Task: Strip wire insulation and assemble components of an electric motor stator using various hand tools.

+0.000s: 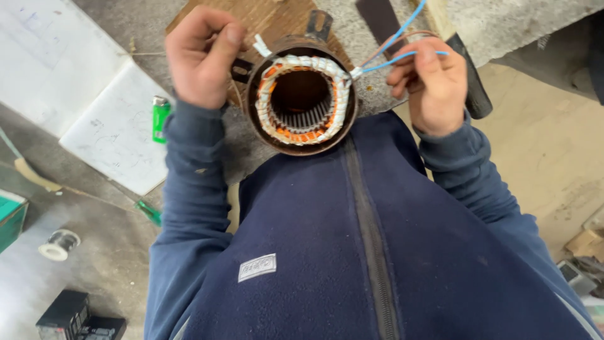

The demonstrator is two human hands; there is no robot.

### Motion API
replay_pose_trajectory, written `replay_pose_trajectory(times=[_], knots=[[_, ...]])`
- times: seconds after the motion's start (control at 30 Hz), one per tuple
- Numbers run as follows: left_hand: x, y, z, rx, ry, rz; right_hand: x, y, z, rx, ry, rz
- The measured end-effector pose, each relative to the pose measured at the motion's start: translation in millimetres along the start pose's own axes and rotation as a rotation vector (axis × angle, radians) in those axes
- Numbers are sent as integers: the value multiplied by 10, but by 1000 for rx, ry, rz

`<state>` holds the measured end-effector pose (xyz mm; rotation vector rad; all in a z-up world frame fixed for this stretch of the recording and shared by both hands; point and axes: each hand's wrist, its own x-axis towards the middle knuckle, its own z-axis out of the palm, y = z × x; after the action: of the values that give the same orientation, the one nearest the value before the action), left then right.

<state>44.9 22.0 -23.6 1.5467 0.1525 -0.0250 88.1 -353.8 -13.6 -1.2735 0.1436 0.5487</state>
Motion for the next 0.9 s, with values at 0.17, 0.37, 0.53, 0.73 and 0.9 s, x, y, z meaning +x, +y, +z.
replay_pose_trajectory(times=[0.17, 0.37, 0.53, 0.73, 0.9], knots=[[-109, 106, 114, -95, 107, 87, -84, -98, 36, -173, -52, 1], [-41, 144, 75, -52, 22, 96, -135, 182, 50, -260, -161, 97], [113, 166, 115, 189, -198, 197, -58, 204, 139, -273, -218, 44], [160, 236, 278, 201, -89, 178, -18, 112, 271, -396, -239, 44], [132, 364, 273, 211, -3, 210, -100, 206, 225, -466, -224, -121]])
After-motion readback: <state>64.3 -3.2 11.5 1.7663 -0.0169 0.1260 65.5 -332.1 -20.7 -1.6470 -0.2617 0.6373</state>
